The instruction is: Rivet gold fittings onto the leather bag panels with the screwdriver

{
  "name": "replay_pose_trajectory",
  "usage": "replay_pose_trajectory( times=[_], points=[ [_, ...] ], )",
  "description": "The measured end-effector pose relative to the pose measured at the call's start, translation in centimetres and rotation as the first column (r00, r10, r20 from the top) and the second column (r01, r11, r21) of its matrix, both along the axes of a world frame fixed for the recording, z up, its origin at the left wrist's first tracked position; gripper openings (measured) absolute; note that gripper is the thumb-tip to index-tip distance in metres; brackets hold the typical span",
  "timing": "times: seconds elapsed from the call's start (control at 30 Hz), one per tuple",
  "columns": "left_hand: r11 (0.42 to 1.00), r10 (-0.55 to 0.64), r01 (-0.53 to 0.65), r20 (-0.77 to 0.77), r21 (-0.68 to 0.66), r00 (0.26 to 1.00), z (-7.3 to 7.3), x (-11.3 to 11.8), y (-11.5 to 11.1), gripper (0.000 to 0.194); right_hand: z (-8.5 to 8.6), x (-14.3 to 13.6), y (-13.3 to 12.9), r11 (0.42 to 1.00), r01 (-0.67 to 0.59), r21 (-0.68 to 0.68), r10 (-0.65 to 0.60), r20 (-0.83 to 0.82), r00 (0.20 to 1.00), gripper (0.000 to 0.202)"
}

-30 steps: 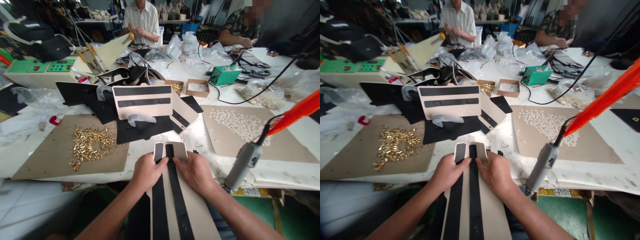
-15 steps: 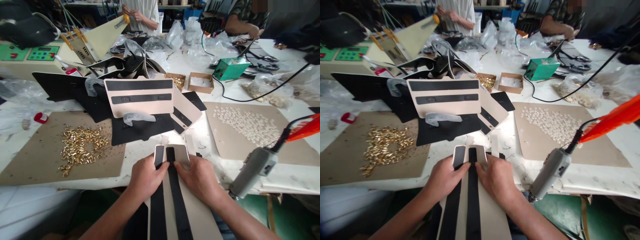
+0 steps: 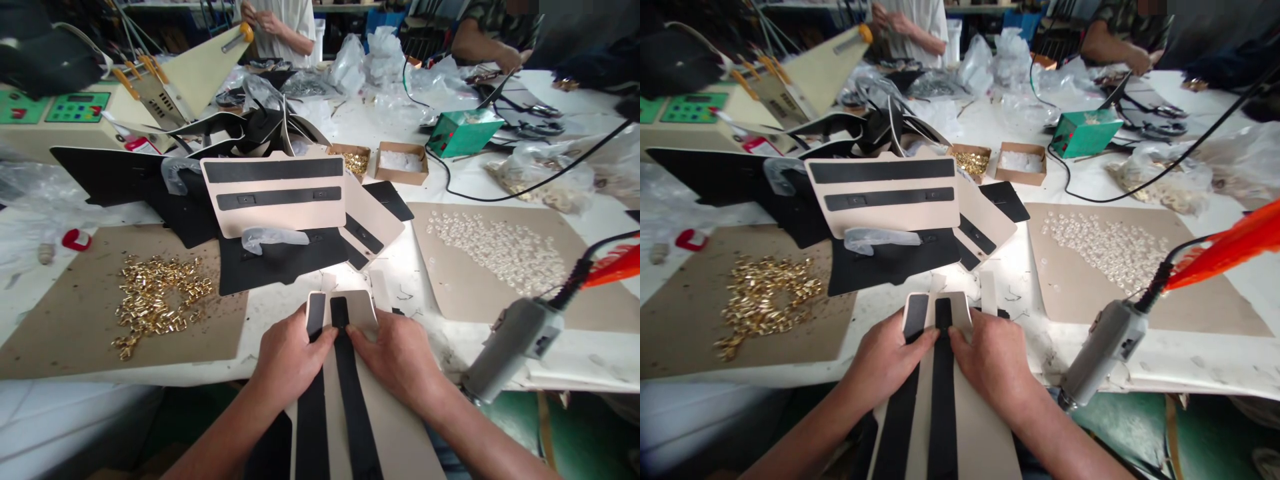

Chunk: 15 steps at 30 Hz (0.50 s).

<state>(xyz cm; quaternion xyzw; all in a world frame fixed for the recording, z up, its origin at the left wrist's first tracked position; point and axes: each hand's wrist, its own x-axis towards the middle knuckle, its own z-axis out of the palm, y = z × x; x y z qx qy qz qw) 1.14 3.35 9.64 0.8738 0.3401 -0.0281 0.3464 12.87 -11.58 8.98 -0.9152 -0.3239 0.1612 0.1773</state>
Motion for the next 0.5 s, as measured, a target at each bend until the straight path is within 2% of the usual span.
replay_pose_trajectory(
  times=[0.1,0.17,0.23,0.3,0.33,0.4,0.47,0.5],
  points=[
    [1.000,0.025,-0.025,0.038,0.011,0.999,-0.6,-0.2,0.0,0.033,-0.1,-0.1,0.1,1.000,-0.012,-0.021,0.012,0.024,1.000,0.020],
    [0.996,0.059,-0.065,0.092,0.062,0.994,-1.2,-0.5,-0.1,0.054,-0.3,-0.2,0.0,1.000,-0.020,-0.014,0.020,0.039,0.999,0.020],
    [0.979,0.049,-0.086,0.198,0.183,0.979,-1.6,-0.7,-0.3,0.077,-0.5,-0.4,-0.2,1.000,-0.026,-0.002,0.027,0.056,0.998,0.021],
    [0.935,-0.054,-0.052,0.286,0.351,0.957,-1.5,-0.7,-0.4,0.085,-0.6,-0.5,-0.3,1.000,-0.026,0.001,0.026,0.071,0.997,0.022],
    [0.904,-0.137,-0.002,0.292,0.429,0.947,-1.2,-0.6,-0.5,0.078,-0.6,-0.5,-0.3,1.000,-0.025,0.001,0.025,0.075,0.997,0.022],
    [0.837,-0.308,0.142,0.241,0.528,0.920,-0.7,-0.3,-0.7,0.046,-0.6,-0.5,-0.2,1.000,-0.025,0.008,0.024,0.070,0.997,0.021],
    [0.803,-0.406,0.247,0.194,0.543,0.893,-0.6,-0.2,-0.7,0.021,-0.5,-0.4,0.1,0.999,-0.033,0.020,0.032,0.047,0.998,0.020],
    [0.807,-0.416,0.261,0.196,0.530,0.888,-0.7,-0.1,-0.7,0.017,-0.4,-0.2,0.3,0.999,-0.040,0.027,0.039,0.034,0.999,0.020]
  ],
)
